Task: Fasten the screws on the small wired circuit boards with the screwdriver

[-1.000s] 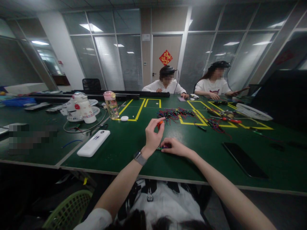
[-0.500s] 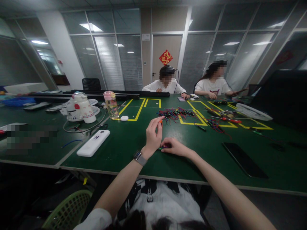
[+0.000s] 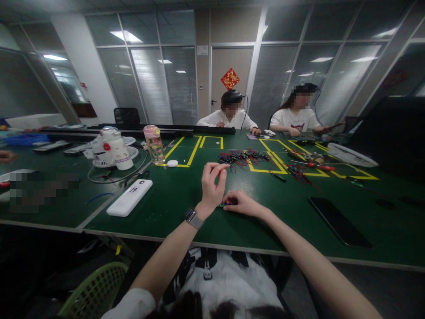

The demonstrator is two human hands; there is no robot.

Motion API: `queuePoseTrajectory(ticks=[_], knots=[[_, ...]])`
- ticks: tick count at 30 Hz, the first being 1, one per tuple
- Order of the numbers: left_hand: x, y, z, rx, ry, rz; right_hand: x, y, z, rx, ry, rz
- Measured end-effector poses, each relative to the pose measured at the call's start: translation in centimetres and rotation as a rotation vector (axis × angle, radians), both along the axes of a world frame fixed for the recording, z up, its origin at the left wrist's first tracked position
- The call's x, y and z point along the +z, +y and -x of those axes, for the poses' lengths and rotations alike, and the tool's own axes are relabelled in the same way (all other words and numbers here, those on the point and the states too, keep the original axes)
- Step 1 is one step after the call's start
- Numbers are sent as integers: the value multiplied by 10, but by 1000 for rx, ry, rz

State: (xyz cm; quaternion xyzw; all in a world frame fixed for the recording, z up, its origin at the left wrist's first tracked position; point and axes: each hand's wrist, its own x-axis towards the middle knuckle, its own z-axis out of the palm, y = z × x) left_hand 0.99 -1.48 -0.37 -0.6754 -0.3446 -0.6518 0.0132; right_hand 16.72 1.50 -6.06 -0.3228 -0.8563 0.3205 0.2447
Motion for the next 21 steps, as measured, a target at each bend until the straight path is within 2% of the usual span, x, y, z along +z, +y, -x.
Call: queuePoseTrajectory(ticks=[6,16,21], knots=[[-1,2,0,-96,-16,8,-1,0,0,2,3,-5],[1,0,-1,33,6,-49,-1,2,0,18,15,-2],[0,0,1,-39,17,-26,-1,1,0,13,8,-8]])
